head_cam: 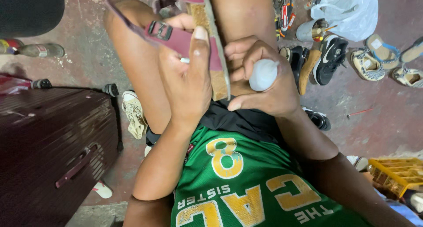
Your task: The person sits on the floor and uses a hammer to tap the sole of a pink sandal. Then the person applies glue from a small bottle along the edges of the sandal sole and straps.
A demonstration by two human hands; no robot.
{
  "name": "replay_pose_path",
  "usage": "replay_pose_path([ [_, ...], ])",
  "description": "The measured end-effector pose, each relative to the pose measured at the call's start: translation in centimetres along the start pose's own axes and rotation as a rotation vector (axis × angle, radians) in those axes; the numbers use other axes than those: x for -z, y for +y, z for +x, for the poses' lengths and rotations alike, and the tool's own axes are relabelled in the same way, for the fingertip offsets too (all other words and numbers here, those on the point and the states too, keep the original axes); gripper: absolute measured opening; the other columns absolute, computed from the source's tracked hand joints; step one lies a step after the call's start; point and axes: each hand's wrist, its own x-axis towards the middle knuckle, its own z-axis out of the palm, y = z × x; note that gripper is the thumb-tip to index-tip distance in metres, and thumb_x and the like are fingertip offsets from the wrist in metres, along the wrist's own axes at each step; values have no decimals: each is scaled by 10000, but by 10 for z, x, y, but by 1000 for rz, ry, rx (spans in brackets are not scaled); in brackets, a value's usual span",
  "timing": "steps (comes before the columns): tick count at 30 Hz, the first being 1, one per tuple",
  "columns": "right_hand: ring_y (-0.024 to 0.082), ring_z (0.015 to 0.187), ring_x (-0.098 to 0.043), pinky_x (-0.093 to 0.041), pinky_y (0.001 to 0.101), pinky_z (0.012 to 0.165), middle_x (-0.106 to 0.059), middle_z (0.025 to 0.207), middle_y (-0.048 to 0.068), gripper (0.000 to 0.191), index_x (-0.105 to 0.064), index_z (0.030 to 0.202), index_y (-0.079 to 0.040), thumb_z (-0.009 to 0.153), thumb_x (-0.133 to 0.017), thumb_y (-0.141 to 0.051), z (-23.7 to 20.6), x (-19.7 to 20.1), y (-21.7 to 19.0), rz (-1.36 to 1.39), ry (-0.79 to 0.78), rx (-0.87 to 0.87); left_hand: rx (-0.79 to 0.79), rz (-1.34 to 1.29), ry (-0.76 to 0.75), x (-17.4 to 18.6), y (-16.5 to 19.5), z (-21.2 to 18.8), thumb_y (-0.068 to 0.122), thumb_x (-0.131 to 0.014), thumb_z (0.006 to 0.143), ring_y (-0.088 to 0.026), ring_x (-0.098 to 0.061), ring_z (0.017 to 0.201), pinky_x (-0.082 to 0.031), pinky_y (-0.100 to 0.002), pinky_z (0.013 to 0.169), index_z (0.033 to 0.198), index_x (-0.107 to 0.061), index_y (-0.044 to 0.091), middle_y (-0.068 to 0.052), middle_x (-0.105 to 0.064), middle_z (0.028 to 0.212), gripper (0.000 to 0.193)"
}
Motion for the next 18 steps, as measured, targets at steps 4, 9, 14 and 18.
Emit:
replay_pose_path([
  [4, 203, 1303, -588, -584, 347, 1032, -524, 1405, 142, 472, -505, 1029, -72, 800, -898, 57, -3, -10, 6, 148, 13, -6, -54, -4, -28, -3, 5, 2, 155, -559, 1162, -72, -531, 790, -459, -250, 712, 1199, -541, 30, 7, -572, 921, 131],
  [9, 168, 1130, -580, -493, 307, 1013, -568, 1298, 147, 372, -506, 979, -62, 846, -843, 19, -7, -10, 18, 342, 87, -11, 152, 88, -157, 6, 25, 6, 260, -571, 1105, -121, -552, 689, -513, -340, 563, 1258, -538, 50, -22, -560, 813, 262],
  [14, 134, 1001, -520, -421, 260, 912, -543, 1108, 72, 351, -497, 962, -74, 832, -816, -7, -13, -18, 21, 491, 116, 0, -222, 616, -259, 13, 50, 6, 264, -623, 1098, -274, -655, 736, -519, -385, 710, 1268, -518, -15, -164, -653, 836, 343],
  [18, 138, 950, -539, -438, 274, 871, -551, 1008, 53, 297, -504, 968, -67, 867, -778, -15, -12, -20, 15, 634, 80, -50, -306, 780, -235, 11, 75, -8, 278, -677, 1072, -315, -677, 822, -535, -411, 755, 1264, -572, -17, -179, -686, 949, 368],
])
